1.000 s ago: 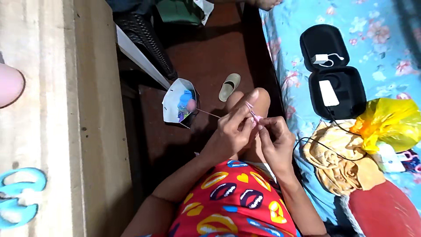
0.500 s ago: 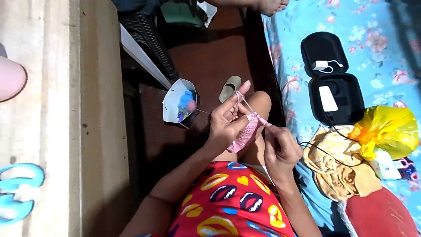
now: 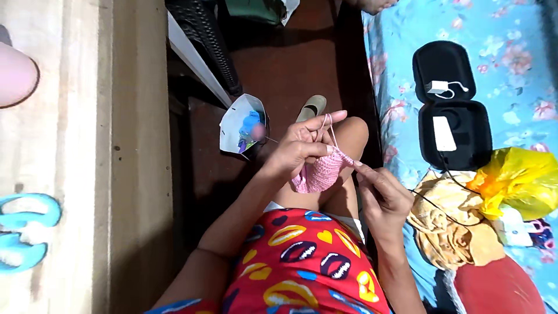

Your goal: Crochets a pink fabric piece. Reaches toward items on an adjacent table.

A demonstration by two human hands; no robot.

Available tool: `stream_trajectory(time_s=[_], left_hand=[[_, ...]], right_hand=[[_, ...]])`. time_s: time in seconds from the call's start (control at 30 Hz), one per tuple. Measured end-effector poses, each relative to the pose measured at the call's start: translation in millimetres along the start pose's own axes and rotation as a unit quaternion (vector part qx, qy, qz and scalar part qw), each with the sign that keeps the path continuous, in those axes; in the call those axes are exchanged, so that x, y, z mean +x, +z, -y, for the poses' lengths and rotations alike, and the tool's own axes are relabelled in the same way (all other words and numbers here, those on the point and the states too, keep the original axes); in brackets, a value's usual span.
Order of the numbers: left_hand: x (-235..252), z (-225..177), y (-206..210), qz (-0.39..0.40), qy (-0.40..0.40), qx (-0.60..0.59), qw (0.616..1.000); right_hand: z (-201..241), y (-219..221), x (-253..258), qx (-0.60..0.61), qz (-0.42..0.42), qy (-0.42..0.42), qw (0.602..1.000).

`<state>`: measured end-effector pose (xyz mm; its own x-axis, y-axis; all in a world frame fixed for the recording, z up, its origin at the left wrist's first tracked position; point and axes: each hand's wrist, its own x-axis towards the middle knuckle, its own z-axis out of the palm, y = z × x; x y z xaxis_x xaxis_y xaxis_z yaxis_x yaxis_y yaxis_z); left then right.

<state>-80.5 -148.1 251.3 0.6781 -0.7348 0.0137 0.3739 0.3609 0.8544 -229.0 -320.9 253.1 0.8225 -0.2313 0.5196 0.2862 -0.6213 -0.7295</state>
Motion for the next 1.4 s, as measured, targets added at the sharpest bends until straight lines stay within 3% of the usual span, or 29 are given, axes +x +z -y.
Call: stream_trajectory(time_s=[0.07,0.17,0.23,0.37,0.47,0.53,0.63,0.67,0.73,0.83,0.9,0.97,1.0,1.07,1.13,1.23,1.4], left_hand=[[0,8,-9,0.032,0.010,-0.034,0.999],[0,-14,23,-0.060,-0.056,-0.004,0.997],[0,-17,27,-0.062,-0.057,0.011,0.996],[0,-15,26,-0.046,-0.023,0.087,0.995],[-2,-17,35,-0.095,0.001,0.132,0.987],[-4,-14,39,-0.119,0.042,0.156,0.980],[-7,-8,46,-0.125,0.083,0.183,0.972],[-9,-7,49,-0.124,0.085,0.190,0.970],[-13,-4,54,-0.123,0.093,0.215,0.965],[-17,5,59,-0.126,0.151,0.325,0.925],[-17,14,60,-0.128,0.225,0.388,0.884],[-16,20,59,-0.139,0.295,0.409,0.852],[-15,20,59,-0.140,0.314,0.403,0.848],[-14,17,60,-0.139,0.316,0.363,0.866],[-13,12,61,-0.137,0.280,0.297,0.903],[-12,5,60,-0.142,0.222,0.211,0.941],[-11,-2,56,-0.130,0.177,0.169,0.961]], right_hand=[[0,-1,0,0.059,0.008,0.038,0.998],[3,-1,2,0.155,0.018,0.126,0.980],[3,-1,4,0.190,0.021,0.165,0.968],[3,2,4,0.149,0.016,0.162,0.975],[2,4,3,0.142,0.018,0.170,0.975],[2,2,4,0.207,0.027,0.222,0.953],[5,3,7,0.374,0.029,0.329,0.867],[7,4,8,0.393,0.028,0.337,0.855],[13,8,7,0.318,0.017,0.288,0.903],[15,12,7,0.095,0.009,0.149,0.984],[18,12,11,0.059,0.006,0.135,0.989],[20,10,16,0.180,0.004,0.212,0.961],[20,8,18,0.275,-0.003,0.264,0.925],[19,7,18,0.383,-0.018,0.308,0.870],[18,11,13,0.328,-0.046,0.267,0.905],[14,17,5,0.125,-0.078,0.123,0.981],[8,19,4,-0.080,-0.099,-0.019,0.992]])
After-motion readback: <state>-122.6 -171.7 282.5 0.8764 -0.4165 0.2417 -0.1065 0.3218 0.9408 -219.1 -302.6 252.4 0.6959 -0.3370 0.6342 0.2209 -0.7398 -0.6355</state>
